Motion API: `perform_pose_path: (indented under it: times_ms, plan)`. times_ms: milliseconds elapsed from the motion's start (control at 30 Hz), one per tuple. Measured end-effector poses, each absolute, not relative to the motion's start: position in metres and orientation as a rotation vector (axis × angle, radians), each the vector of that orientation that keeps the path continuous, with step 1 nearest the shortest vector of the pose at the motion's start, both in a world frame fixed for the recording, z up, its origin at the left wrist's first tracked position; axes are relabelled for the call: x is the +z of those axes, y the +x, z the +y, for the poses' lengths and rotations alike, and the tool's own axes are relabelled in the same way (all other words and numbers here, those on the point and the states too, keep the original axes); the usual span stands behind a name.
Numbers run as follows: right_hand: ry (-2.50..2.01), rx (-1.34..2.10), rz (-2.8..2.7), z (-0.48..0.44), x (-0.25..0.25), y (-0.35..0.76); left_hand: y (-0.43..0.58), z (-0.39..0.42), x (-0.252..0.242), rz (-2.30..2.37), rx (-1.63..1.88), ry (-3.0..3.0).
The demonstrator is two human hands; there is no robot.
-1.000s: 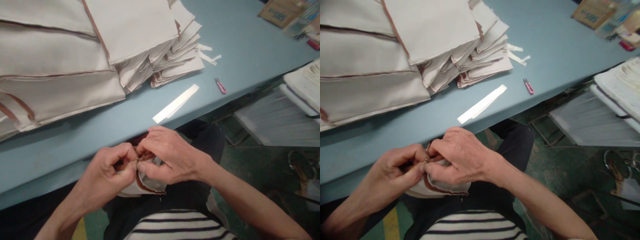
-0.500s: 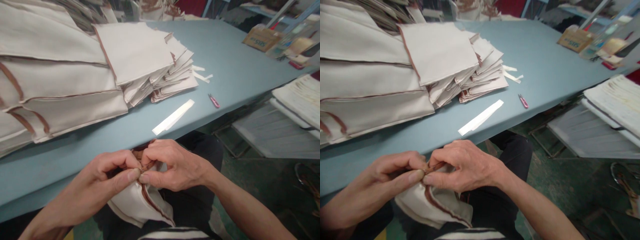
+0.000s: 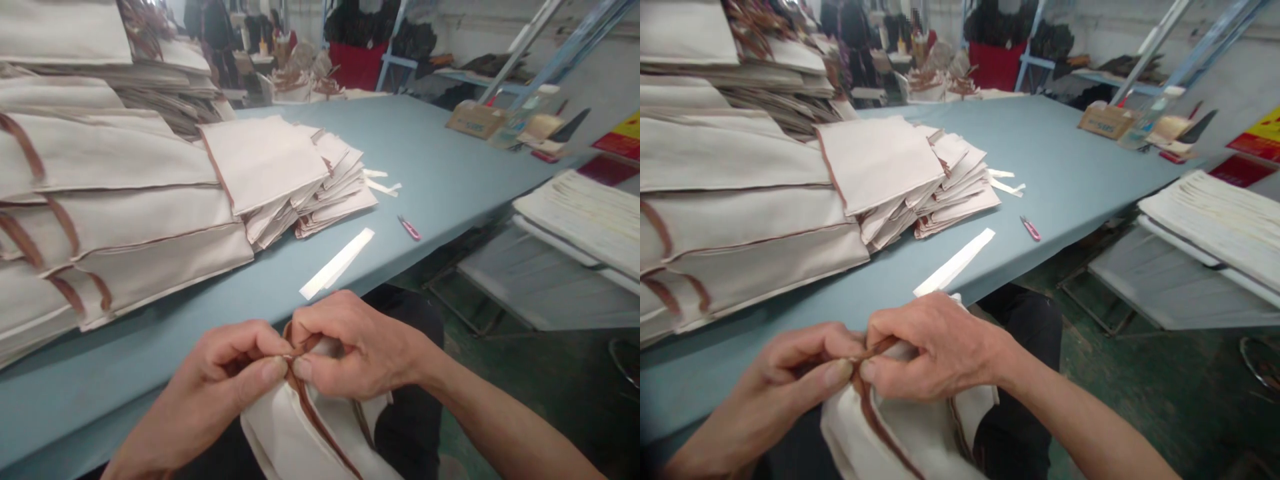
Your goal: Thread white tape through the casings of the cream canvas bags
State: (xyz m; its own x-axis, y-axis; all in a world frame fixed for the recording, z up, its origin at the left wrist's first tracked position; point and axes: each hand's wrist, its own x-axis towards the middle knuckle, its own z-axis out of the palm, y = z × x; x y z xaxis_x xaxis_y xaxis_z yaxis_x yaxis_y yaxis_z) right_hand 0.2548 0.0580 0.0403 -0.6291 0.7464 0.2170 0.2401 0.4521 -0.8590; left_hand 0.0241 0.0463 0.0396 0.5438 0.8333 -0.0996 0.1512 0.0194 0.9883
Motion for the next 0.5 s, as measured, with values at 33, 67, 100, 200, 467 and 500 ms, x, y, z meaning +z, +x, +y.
perform_pose_path:
  times_ms: [33, 67, 100, 200, 467, 500]
  plan:
    - [-0.859, 1.107, -2.137, 0.055, 0.036, 0.257, 0.025, 0.045, 0.041, 0.924, 0.615, 1.592]
    - [-0.883, 1.093, -2.166, 0.052, 0.032, 0.258, 0.027, 0.044, 0.043, 0.95, 0.572, 1.703]
    - [-0.901, 1.063, -2.199, 0.048, 0.028, 0.258, 0.028, 0.043, 0.045, 0.963, 0.543, 1.804]
    - [-0.892, 0.859, -2.287, 0.04, 0.024, 0.256, 0.032, 0.039, 0.053, 0.964, 0.561, 2.019]
    - [-0.947, 0.47, -2.274, 0.033, 0.03, 0.245, 0.03, 0.035, 0.057, 0.956, 0.548, 2.331]
    - [-0.964, 0.456, -2.263, 0.032, 0.027, 0.244, 0.029, 0.035, 0.056, 0.963, 0.559, 2.348]
